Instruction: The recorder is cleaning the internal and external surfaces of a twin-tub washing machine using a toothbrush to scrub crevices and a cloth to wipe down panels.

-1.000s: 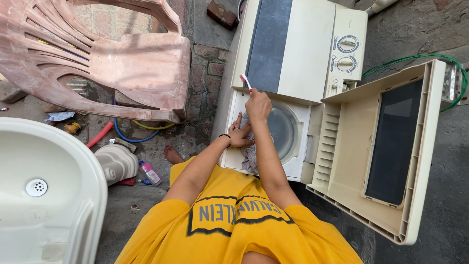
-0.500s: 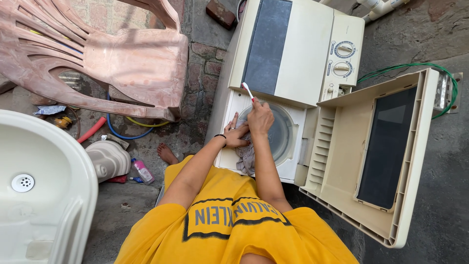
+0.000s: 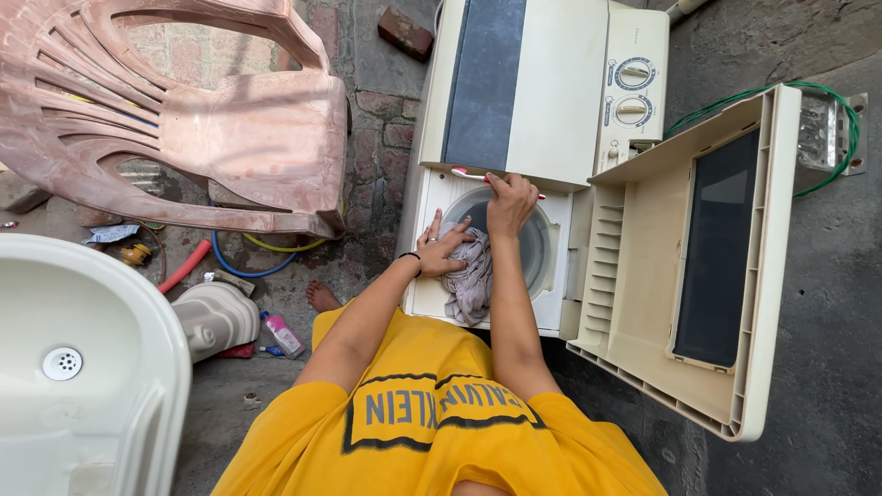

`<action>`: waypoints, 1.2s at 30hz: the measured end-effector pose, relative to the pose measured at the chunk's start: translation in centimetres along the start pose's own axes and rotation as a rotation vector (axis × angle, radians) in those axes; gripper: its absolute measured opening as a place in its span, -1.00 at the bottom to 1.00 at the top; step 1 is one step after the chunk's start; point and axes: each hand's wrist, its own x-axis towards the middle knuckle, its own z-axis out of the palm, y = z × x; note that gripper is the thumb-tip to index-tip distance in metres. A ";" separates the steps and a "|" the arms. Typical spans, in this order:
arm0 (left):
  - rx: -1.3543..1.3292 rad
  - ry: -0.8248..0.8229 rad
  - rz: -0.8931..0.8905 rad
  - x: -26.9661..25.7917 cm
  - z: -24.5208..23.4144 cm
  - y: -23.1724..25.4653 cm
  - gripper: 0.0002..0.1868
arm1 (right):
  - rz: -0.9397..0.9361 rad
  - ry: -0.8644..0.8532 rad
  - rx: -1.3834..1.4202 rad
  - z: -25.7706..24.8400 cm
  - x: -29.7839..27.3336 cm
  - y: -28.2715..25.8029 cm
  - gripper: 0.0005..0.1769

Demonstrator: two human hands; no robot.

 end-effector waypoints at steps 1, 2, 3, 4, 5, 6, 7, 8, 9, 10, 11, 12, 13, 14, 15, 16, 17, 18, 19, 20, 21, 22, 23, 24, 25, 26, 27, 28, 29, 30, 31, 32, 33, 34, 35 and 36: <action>0.002 -0.001 -0.003 0.0 0.3 -0.1 -0.22 | 0.002 0.000 0.003 -0.1 -0.3 0.9 -0.80; -0.001 0.002 -0.001 0.0 0.3 -0.3 -0.22 | 0.079 0.017 0.009 -0.1 -0.4 1.7 -0.81; -0.005 0.005 0.000 0.1 0.2 -0.5 -0.21 | 0.155 0.035 0.014 0.0 -0.5 2.5 -0.83; -0.001 0.001 0.004 -0.1 0.0 -0.4 -0.21 | 0.160 0.039 0.012 -0.1 -0.6 2.5 -0.83; -0.005 0.001 0.007 -0.2 -0.2 -0.4 -0.21 | 0.156 0.044 0.038 -0.1 -0.8 2.5 -0.81; -0.015 0.002 0.013 -0.2 -0.2 -0.2 -0.20 | 0.150 0.046 0.060 -0.4 -1.0 2.7 -0.80; -0.016 -0.002 0.019 -0.1 0.0 -0.1 -0.20 | 0.152 0.048 0.053 0.0 -0.8 2.0 -0.80; -0.010 0.000 0.012 0.0 0.1 0.0 -0.20 | 0.134 0.020 0.077 0.5 -0.5 1.1 -0.80; -0.005 0.002 0.005 -0.1 0.1 0.1 -0.20 | 0.116 -0.008 0.102 1.0 -0.3 0.2 -0.80; -0.003 0.006 0.002 0.0 0.1 0.0 -0.20 | 0.114 -0.007 0.106 1.5 0.1 -0.2 -0.80; 0.007 0.008 0.003 0.1 0.0 -0.1 -0.19 | 0.136 -0.022 0.126 2.0 0.4 -0.5 -0.82; 0.017 0.007 0.001 -0.1 -0.1 -0.2 -0.19 | 0.161 -0.038 0.147 2.5 0.5 -0.9 -0.83; 0.020 0.007 -0.004 -0.3 0.0 -0.2 -0.19 | 0.162 -0.039 0.153 2.1 0.7 -0.4 -0.83; 0.014 0.005 0.004 -0.3 -0.1 -0.2 -0.19 | 0.195 -0.069 0.155 1.5 1.0 0.2 -0.83; 0.009 0.002 0.011 -0.2 -0.1 -0.2 -0.19 | 0.229 -0.098 0.158 1.0 1.3 0.9 -0.82; 0.008 -0.001 0.015 -0.1 -0.1 -0.4 -0.19 | 0.231 -0.097 0.154 0.9 1.3 1.6 -0.82; -0.002 -0.001 0.024 0.0 -0.1 -0.6 -0.20 | 0.253 -0.103 0.136 0.9 1.3 2.3 -0.83; -0.015 0.000 0.032 0.1 0.1 -0.8 -0.20 | 0.274 -0.112 0.118 0.8 1.2 3.2 -0.84; -0.021 -0.002 0.034 0.1 0.2 -0.6 -0.20 | 0.273 -0.116 0.113 0.7 1.4 2.3 -0.84; -0.016 -0.002 0.035 0.0 0.1 -0.5 -0.20 | 0.206 -0.116 0.108 0.8 1.7 1.3 -0.85; -0.010 -0.002 0.036 0.0 0.0 -0.4 -0.19 | 0.139 -0.117 0.103 0.8 2.1 0.2 -0.86; -0.010 0.000 0.034 0.0 0.1 -0.4 -0.19 | 0.138 -0.117 0.105 1.2 2.2 -0.1 -0.86; -0.003 -0.001 0.029 0.1 0.2 -0.3 -0.19 | 0.149 -0.148 0.137 1.5 2.2 -0.4 -0.84; 0.006 -0.002 0.022 0.0 0.1 -0.4 -0.18 | 0.161 -0.178 0.173 1.9 2.4 -0.9 -0.82; 0.010 0.000 0.017 -0.2 0.0 -0.4 -0.18 | 0.160 -0.178 0.179 2.0 2.1 -0.1 -0.82; 0.008 -0.003 0.016 -0.3 0.0 -0.3 -0.18 | 0.201 -0.201 0.161 2.0 1.9 0.9 -0.82; 0.005 -0.005 0.015 -0.3 -0.1 -0.2 -0.18 | 0.242 -0.224 0.143 2.0 1.7 1.9 -0.82; 0.007 -0.005 0.021 -0.2 -0.3 -0.2 -0.18 | 0.242 -0.219 0.140 1.7 1.7 2.4 -0.82; 0.004 -0.011 0.019 -0.1 -0.5 -0.2 -0.18 | 0.276 -0.187 0.138 1.5 1.6 3.0 -0.83; -0.005 -0.017 0.017 -0.1 -0.4 -0.1 -0.18 | 0.309 -0.160 0.133 1.1 1.4 3.6 -0.84; -0.008 -0.017 0.020 0.1 -0.1 -0.1 -0.18 | 0.308 -0.160 0.129 0.8 1.5 2.8 -0.84; -0.009 -0.018 0.018 0.1 0.0 -0.2 -0.18 | 0.255 -0.146 0.120 0.7 1.7 1.9 -0.86; -0.009 -0.019 0.016 0.1 0.2 -0.2 -0.19 | 0.203 -0.133 0.111 0.6 1.8 1.0 -0.88; -0.002 -0.018 0.015 0.1 0.0 -0.2 -0.19 | 0.204 -0.127 0.116 1.1 1.8 0.4 -0.88; 0.000 -0.009 0.014 0.1 -0.1 -0.2 -0.19 | 0.193 -0.117 0.130 1.6 1.8 -0.1 -0.88; 0.003 -0.005 0.011 -0.1 -0.1 -0.2 -0.19 | 0.185 -0.108 0.145 2.1 1.6 -0.8 -0.88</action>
